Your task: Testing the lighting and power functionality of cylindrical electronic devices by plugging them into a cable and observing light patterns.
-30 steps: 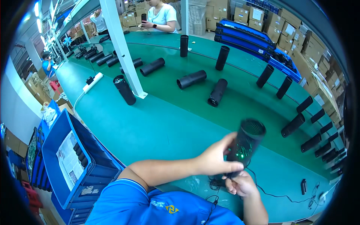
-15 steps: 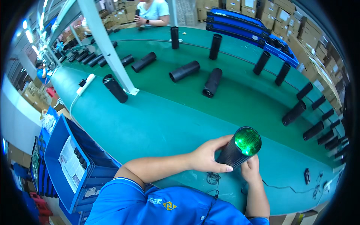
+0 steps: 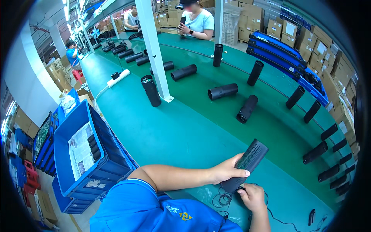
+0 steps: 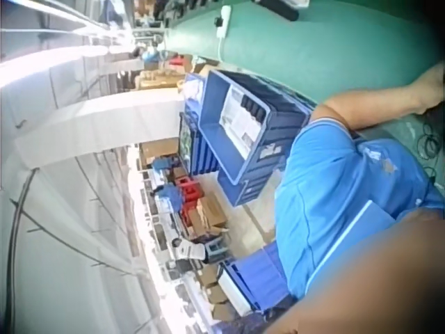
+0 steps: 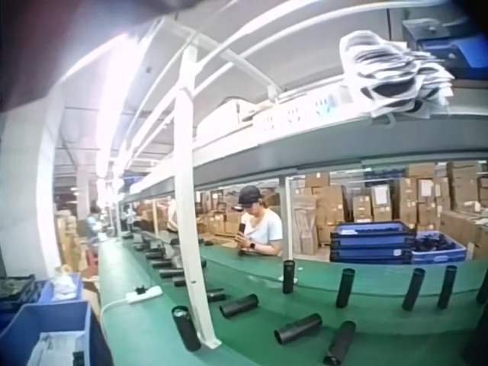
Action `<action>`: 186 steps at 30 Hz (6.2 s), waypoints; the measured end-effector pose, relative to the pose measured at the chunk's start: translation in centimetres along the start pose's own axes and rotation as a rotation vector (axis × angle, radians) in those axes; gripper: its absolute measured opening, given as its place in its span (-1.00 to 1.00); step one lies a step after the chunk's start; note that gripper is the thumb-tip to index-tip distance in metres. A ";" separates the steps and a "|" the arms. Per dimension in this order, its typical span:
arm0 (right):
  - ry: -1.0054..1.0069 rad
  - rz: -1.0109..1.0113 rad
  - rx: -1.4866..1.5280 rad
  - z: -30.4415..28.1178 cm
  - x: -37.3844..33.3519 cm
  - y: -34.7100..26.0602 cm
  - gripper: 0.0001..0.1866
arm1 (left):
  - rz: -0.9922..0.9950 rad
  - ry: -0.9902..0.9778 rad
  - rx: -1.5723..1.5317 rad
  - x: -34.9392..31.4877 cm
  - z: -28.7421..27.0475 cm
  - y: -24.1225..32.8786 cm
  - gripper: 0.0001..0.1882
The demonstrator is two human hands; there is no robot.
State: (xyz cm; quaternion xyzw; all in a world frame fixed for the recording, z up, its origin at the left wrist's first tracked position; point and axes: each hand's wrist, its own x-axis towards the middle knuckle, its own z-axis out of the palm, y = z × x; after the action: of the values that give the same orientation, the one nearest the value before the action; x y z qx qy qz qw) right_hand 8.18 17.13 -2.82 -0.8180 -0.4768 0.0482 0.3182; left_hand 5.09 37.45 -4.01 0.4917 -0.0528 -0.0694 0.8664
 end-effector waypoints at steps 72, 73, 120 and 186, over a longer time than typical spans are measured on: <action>0.653 0.439 1.357 1.4 1.9 10.7 -0.78 | 0.358 0.195 0.835 31.3 2.3 -4.8 -0.31; 0.637 0.432 1.354 1.5 1.8 10.7 -0.78 | 0.345 0.190 0.836 31.1 2.1 -5.5 -0.30; 0.330 0.301 -0.036 -1.5 2.4 -4.6 -0.80 | 0.556 0.112 0.149 0.3 0.3 -0.7 -0.10; 1.156 -1.084 1.308 -1.8 4.6 -20.3 -0.84 | 0.148 0.513 -0.198 -1.9 -5.9 -2.4 -0.58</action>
State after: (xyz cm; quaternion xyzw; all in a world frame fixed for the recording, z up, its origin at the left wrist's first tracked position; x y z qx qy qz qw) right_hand -3.83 27.00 11.14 -0.0575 -0.4364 -0.2529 0.8615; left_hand 4.01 41.50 -9.12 0.4012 0.1396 0.1160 0.8978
